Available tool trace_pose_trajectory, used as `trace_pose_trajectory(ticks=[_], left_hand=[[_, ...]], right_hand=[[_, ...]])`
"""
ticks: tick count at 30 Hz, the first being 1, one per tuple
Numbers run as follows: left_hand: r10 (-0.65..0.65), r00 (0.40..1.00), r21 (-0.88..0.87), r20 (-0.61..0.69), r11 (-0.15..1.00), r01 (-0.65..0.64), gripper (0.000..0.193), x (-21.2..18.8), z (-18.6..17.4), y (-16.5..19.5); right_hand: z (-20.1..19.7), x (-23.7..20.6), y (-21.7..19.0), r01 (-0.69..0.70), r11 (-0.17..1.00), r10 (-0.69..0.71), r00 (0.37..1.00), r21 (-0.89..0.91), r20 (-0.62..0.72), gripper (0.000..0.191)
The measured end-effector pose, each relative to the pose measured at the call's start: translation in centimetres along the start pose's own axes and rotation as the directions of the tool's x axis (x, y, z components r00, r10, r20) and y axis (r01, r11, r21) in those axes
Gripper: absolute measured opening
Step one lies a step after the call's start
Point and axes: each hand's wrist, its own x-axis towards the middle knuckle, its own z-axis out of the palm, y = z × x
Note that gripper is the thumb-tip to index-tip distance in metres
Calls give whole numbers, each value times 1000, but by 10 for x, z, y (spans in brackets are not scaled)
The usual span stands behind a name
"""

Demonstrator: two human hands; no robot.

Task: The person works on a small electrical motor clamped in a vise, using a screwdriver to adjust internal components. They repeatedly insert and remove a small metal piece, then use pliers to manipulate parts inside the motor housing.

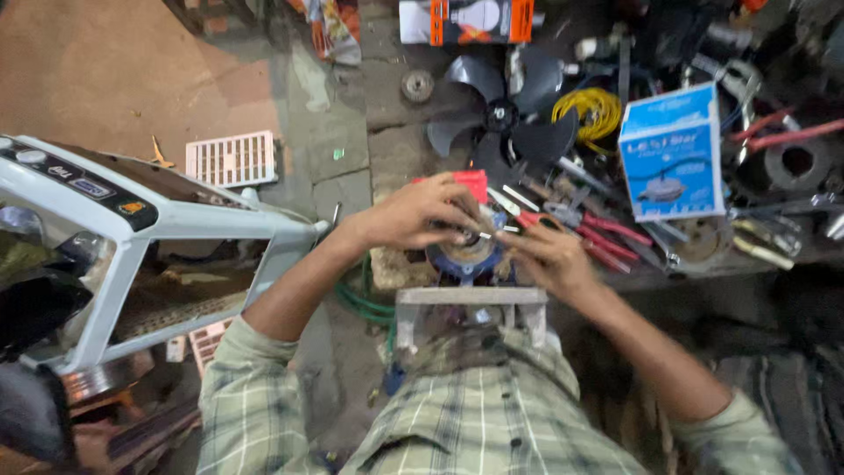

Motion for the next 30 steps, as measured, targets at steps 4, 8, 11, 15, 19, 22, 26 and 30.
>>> trace_pose_trajectory(ticks=[4,8,11,15,19,22,26,30], left_hand=[[-11,999,96,-36,995,15,20,-2,4,1],[-62,987,79,-151,994,75,18,-6,11,4],[-85,978,86,-192,991,103,17,-9,15,7],[-127,975,56,-182,989,140,18,-13,16,8],[-122,981,34,-150,991,129,27,-14,19,7],[-116,986,95,-122,987,128,26,-14,20,6],[-59,988,118,-145,990,77,23,-14,21,6],[-88,986,97,-140,990,102,26,-13,19,7]], right_hand=[[-30,6,-9,-92,995,95,983,-25,156,43],[-57,27,-26,-40,993,69,960,-109,271,40],[-68,49,-38,-5,982,77,922,-187,380,35],[-75,82,-55,63,953,101,855,-295,508,35],[-67,114,-68,227,854,202,683,-467,701,23],[-59,123,-67,256,813,297,591,-523,750,21],[-63,96,-58,132,924,128,777,-359,616,38],[-60,53,-49,30,977,52,926,-210,375,40]])
